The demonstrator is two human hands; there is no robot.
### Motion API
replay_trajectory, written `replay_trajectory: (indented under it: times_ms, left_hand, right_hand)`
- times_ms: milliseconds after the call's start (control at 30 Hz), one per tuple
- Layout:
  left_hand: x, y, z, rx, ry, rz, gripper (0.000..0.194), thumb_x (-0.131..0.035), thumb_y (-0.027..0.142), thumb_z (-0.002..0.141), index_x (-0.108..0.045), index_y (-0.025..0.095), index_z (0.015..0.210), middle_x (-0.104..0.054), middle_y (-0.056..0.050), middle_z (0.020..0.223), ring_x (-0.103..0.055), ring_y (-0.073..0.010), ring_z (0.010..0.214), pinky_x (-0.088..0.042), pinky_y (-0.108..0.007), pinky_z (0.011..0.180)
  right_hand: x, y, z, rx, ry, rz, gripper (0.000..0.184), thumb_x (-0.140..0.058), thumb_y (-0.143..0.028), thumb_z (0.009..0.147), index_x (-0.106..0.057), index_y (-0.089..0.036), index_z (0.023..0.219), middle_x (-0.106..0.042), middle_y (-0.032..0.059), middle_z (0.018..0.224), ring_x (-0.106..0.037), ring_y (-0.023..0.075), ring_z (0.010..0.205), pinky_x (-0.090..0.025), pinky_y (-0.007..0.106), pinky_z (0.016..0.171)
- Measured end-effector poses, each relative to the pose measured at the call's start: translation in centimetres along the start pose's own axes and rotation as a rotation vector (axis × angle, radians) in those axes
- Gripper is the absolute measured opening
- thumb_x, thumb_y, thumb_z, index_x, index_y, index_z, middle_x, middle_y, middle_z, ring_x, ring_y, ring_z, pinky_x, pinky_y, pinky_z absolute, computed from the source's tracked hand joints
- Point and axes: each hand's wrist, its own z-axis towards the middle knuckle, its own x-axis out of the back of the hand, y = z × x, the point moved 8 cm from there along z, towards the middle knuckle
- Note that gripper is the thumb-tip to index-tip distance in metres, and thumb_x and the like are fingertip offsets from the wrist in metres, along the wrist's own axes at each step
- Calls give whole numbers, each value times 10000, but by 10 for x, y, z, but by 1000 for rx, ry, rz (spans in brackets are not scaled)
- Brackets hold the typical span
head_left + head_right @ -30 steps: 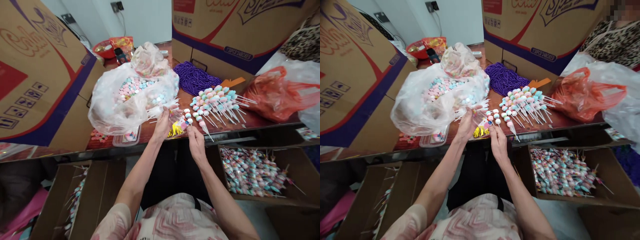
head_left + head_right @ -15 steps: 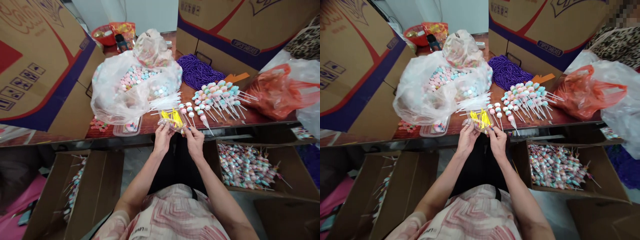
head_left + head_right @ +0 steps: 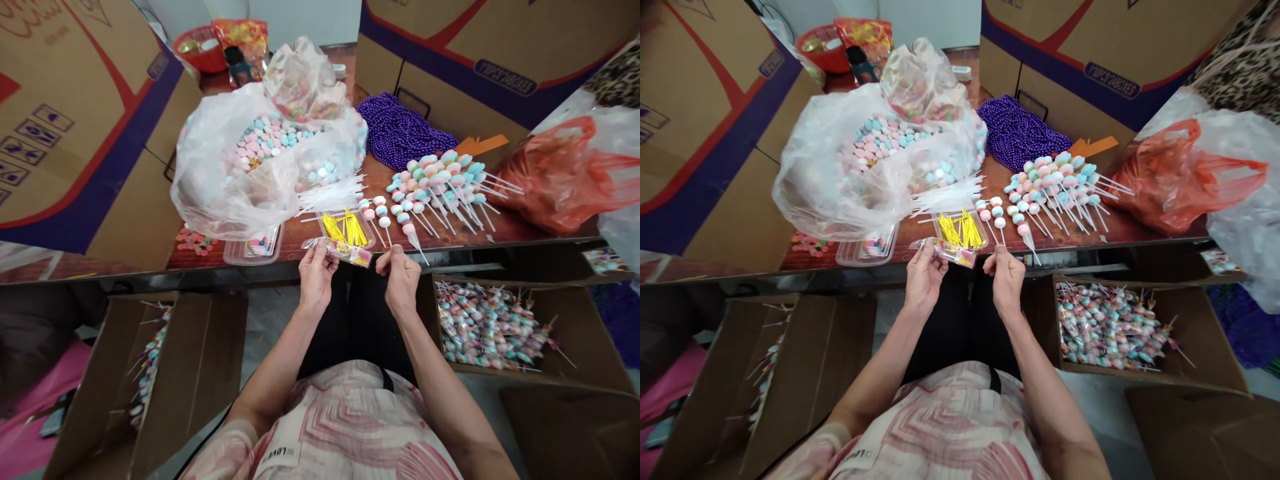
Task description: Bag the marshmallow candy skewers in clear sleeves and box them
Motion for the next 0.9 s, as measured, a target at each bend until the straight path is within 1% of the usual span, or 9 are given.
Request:
replay_trajectory:
  times_ms: [67, 133, 200, 300, 433, 533, 667, 767, 900]
  left_hand:
    - [3, 1, 0, 6, 22, 7, 397, -911, 398, 574, -659, 161, 769, -646, 36, 669, -553, -44, 539, -431, -180, 547]
    - [4, 1, -1, 20, 24, 26, 401, -906, 410, 581, -650, 162, 764, -635, 40, 645, -549, -47, 524, -418, -181, 533]
    - [5, -1, -2, 32, 19, 35, 400, -902, 415, 588, -648, 165, 770, -631, 43, 639, -550, -50, 522, -407, -179, 525]
    - [4, -4, -4, 52, -5, 44, 370, -884, 411, 625, -651, 166, 776, -637, 42, 648, -553, -48, 529, -401, -178, 528]
    - [1, -10, -8, 102, -109, 134, 352, -873, 417, 645, -667, 158, 764, -671, 16, 688, -570, -62, 552, -431, -191, 553]
    - [4, -10, -10, 126, -167, 194, 373, -862, 456, 654, -684, 158, 791, -686, 0, 718, -590, -77, 582, -452, -200, 567]
    - [11, -5, -8, 110, -132, 196, 416, -841, 516, 659, -699, 162, 826, -694, -5, 738, -599, -83, 591, -456, -200, 552]
    - [16, 2, -6, 56, -69, 148, 390, -886, 455, 608, -698, 160, 780, -697, 4, 737, -601, -74, 594, -461, -192, 567]
    - [19, 6, -4, 24, -23, 132, 318, -901, 357, 601, -706, 151, 744, -691, 7, 714, -609, -69, 599, -469, -186, 584]
  right_hand:
    - [5, -10, -5, 73, 38, -55, 449, -494, -497, 978, -655, -189, 694, -609, 9, 648, -508, 121, 567, -431, 269, 566]
    - [5, -28, -13, 205, 10, -138, 302, -537, -420, 970, -704, -205, 839, -650, 30, 795, -578, 152, 705, -489, 300, 672]
    - [1, -46, -20, 342, -47, -221, 225, -557, -361, 961, -727, -219, 921, -648, 60, 912, -613, 192, 879, -515, 355, 807]
    - [-10, -55, -24, 445, -170, -317, 214, -589, -354, 940, -746, -223, 1003, -608, 104, 1057, -607, 228, 998, -521, 407, 862]
    - [-32, -42, -25, 484, -419, -472, 293, -688, -404, 876, -747, -270, 1130, -557, 119, 1287, -575, 280, 1153, -505, 452, 923]
    - [-40, -31, -27, 503, -511, -583, 288, -636, -330, 926, -725, -316, 1200, -607, 95, 1291, -579, 264, 1166, -471, 439, 944]
    - [-48, -31, -31, 559, -570, -600, 304, -503, -236, 1000, -728, -309, 1191, -710, 67, 1179, -628, 202, 1018, -441, 373, 871]
    - [-52, -33, -33, 603, -578, -602, 290, -503, -256, 1004, -730, -287, 1181, -713, 70, 1206, -632, 202, 1020, -428, 372, 879]
    - [-57, -31, -27, 587, -575, -662, 279, -585, -314, 964, -717, -253, 1202, -683, 99, 1268, -618, 242, 1113, -424, 396, 910]
